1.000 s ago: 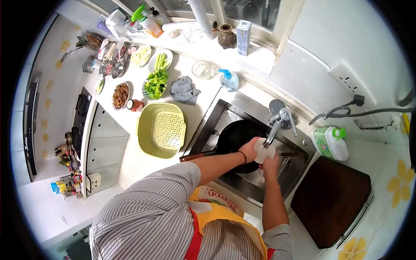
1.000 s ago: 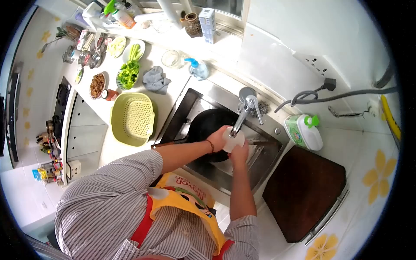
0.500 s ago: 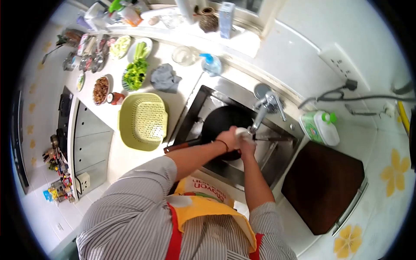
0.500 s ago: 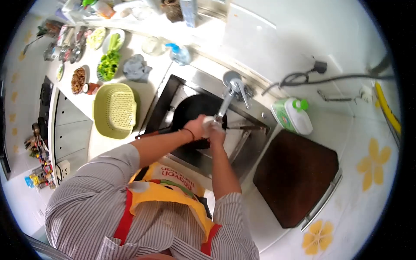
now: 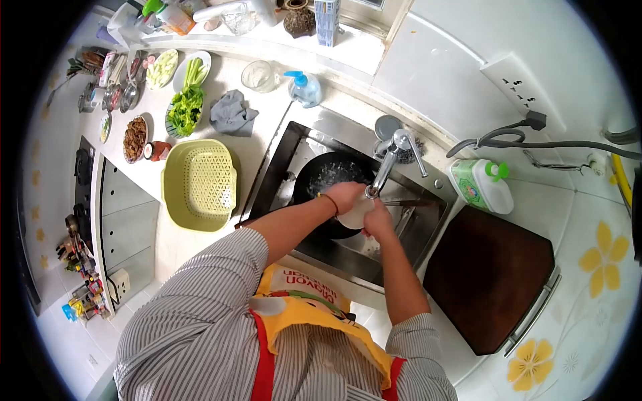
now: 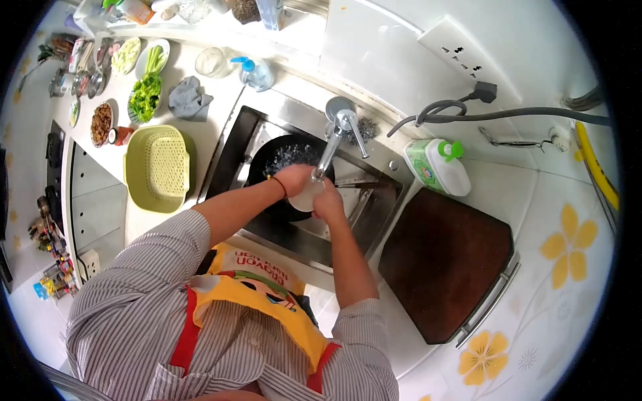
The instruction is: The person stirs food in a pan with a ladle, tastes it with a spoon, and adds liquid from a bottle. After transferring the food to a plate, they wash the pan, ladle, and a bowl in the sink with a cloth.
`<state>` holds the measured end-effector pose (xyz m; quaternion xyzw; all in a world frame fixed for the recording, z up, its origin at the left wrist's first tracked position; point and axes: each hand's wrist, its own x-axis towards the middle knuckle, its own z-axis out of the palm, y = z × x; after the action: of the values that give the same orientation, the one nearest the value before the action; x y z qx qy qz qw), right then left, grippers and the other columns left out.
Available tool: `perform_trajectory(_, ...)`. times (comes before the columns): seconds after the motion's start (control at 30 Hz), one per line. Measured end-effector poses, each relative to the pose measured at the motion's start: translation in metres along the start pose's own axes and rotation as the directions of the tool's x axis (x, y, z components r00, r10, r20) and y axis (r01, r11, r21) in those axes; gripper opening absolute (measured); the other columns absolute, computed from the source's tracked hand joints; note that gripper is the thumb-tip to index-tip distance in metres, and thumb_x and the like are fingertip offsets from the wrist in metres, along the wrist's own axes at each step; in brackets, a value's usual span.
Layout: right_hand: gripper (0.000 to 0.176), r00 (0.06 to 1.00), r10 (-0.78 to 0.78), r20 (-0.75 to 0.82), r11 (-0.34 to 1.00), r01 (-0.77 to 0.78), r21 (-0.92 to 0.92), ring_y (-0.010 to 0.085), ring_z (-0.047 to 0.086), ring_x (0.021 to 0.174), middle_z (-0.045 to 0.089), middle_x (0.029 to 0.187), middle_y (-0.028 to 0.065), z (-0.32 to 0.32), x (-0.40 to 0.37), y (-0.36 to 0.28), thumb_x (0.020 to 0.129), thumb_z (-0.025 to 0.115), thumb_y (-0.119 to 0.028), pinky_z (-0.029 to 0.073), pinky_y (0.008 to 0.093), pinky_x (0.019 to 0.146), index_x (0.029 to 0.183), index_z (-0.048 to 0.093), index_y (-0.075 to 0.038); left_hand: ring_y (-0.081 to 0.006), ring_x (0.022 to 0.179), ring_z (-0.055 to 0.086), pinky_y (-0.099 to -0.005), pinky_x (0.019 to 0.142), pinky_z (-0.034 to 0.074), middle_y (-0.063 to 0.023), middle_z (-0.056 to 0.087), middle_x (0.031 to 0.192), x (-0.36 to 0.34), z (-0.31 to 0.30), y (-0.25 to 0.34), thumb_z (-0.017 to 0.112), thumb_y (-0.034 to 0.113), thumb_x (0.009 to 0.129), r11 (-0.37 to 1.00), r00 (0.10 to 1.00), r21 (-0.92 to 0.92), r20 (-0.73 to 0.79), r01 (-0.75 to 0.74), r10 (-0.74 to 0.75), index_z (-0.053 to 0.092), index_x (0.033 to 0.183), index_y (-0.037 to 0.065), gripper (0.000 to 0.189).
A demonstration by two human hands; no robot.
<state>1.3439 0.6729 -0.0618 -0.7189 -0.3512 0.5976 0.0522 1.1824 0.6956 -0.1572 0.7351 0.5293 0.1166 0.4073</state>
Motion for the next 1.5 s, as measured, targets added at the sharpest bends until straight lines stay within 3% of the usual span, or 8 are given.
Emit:
perform_trajectory(0.47, 0.063, 0.878, -0.438, -0.19, 0.829, 0.314, -0.462, 0.0326, 0.071, 0.092, 0.067, 0.124, 0.0172, 0.017, 0.033, 0.052, 0.087, 0.046, 0.002, 0.059, 0.0428, 0.067, 0.149, 0.047, -0.008, -0.0406, 0.1, 0.071, -0.0491, 0.089, 0.056, -0.0256, 0.072, 0.106, 0.0, 0.016, -0.001, 0.058, 0.024, 0.092, 0.914, 0.907, -0.038, 0.141, 0.405, -0.396, 0.072, 0.104, 0.001, 0.03)
perform_trajectory(0.53, 0.06, 0.988, -0.003, -0.154, 0.88, 0.076, 0.47, 0.031, 0.07, 0.097, 0.067, 0.12, 0.014, 0.019, 0.002, 0.005, 0.088, 0.047, 0.002, 0.057, 0.0419, 0.079, 0.148, 0.046, -0.008, -0.0396, 0.105, 0.07, -0.0466, 0.094, 0.055, -0.0223, 0.072, 0.113, -0.024, 0.031, 0.007, 0.063, 0.031, 0.089, 0.916, 0.909, -0.038, 0.145, 0.4, -0.391, 0.074, 0.11, 0.006, 0.035)
perform_trajectory(0.7, 0.045, 0.998, 0.034, -0.054, 0.371, 0.037, 0.928, 0.0304, 0.071, 0.079, 0.068, 0.113, 0.0153, 0.074, 0.076, 0.086, 0.095, 0.055, -0.008, 0.058, 0.0392, 0.06, 0.139, 0.052, -0.002, -0.037, 0.113, 0.068, -0.0426, 0.097, 0.054, -0.0223, 0.07, 0.118, -0.034, 0.011, 0.014, 0.076, 0.031, 0.081, 0.724, 0.842, -0.439, 0.193, 0.533, -0.503, 0.064, 0.126, 0.004, 0.054)
perform_trajectory(0.83, 0.033, 0.96, -0.169, -0.224, 0.98, 0.188, 0.068, 0.0315, 0.07, 0.076, 0.071, 0.103, 0.0163, 0.06, 0.1, 0.067, 0.094, 0.065, -0.02, 0.056, 0.0429, 0.064, 0.121, 0.066, -0.001, -0.0367, 0.112, 0.069, -0.0425, 0.098, 0.053, -0.0255, 0.07, 0.117, -0.035, -0.03, 0.019, 0.074, 0.03, 0.083, 0.932, 0.919, 0.011, 0.16, 0.362, -0.359, 0.052, 0.135, -0.001, 0.064)
perform_trajectory(1.03, 0.024, 0.168, -0.982, 0.087, 0.092, 0.825, -0.557, 0.0377, 0.067, 0.069, 0.068, 0.091, 0.0215, 0.026, 0.099, 0.035, 0.09, 0.06, -0.011, 0.054, 0.0449, 0.06, 0.11, 0.064, 0.0, -0.0367, 0.115, 0.067, -0.044, 0.099, 0.053, -0.0211, 0.07, 0.119, -0.016, -0.053, 0.004, 0.065, 0.016, 0.084, 0.966, 0.94, 0.107, 0.228, 0.235, -0.254, 0.065, 0.125, 0.008, 0.042)
perform_trajectory(1.07, 0.024, 0.183, -0.98, 0.083, 0.102, 0.808, -0.58, 0.0377, 0.067, 0.069, 0.068, 0.091, 0.0215, 0.028, 0.093, 0.036, 0.09, 0.06, -0.011, 0.054, 0.0449, 0.06, 0.11, 0.064, 0.0, -0.0381, 0.115, 0.066, -0.0444, 0.099, 0.052, -0.021, 0.07, 0.12, -0.022, -0.051, 0.004, 0.062, 0.013, 0.085, 0.956, 0.956, -0.069, 0.079, 0.286, -0.281, 0.065, 0.127, 0.01, 0.042)
perform_trajectory(1.13, 0.028, 0.976, -0.084, -0.201, 0.93, 0.149, 0.336, 0.0302, 0.067, 0.06, 0.068, 0.088, 0.02, 0.04, 0.08, 0.043, 0.086, 0.053, -0.003, 0.052, 0.0387, 0.047, 0.112, 0.061, -0.001, -0.0393, 0.117, 0.064, -0.0443, 0.1, 0.051, -0.0213, 0.069, 0.122, -0.024, -0.022, -0.003, 0.056, 0.009, 0.087, 0.88, 0.91, -0.379, -0.178, 0.287, -0.374, 0.064, 0.128, 0.012, 0.043)
perform_trajectory(1.5, 0.064, 0.954, -0.24, -0.182, 0.966, 0.253, 0.048, 0.0319, 0.069, 0.069, 0.068, 0.106, 0.0199, 0.013, 0.033, 0.046, 0.084, 0.039, 0.006, 0.053, 0.0386, 0.045, 0.145, 0.048, -0.011, -0.0412, 0.102, 0.069, -0.0485, 0.092, 0.054, -0.0195, 0.071, 0.113, -0.006, 0.01, -0.007, 0.063, 0.033, 0.088, 0.942, 0.917, 0.023, 0.224, 0.334, -0.33, 0.072, 0.113, 0.014, 0.033)
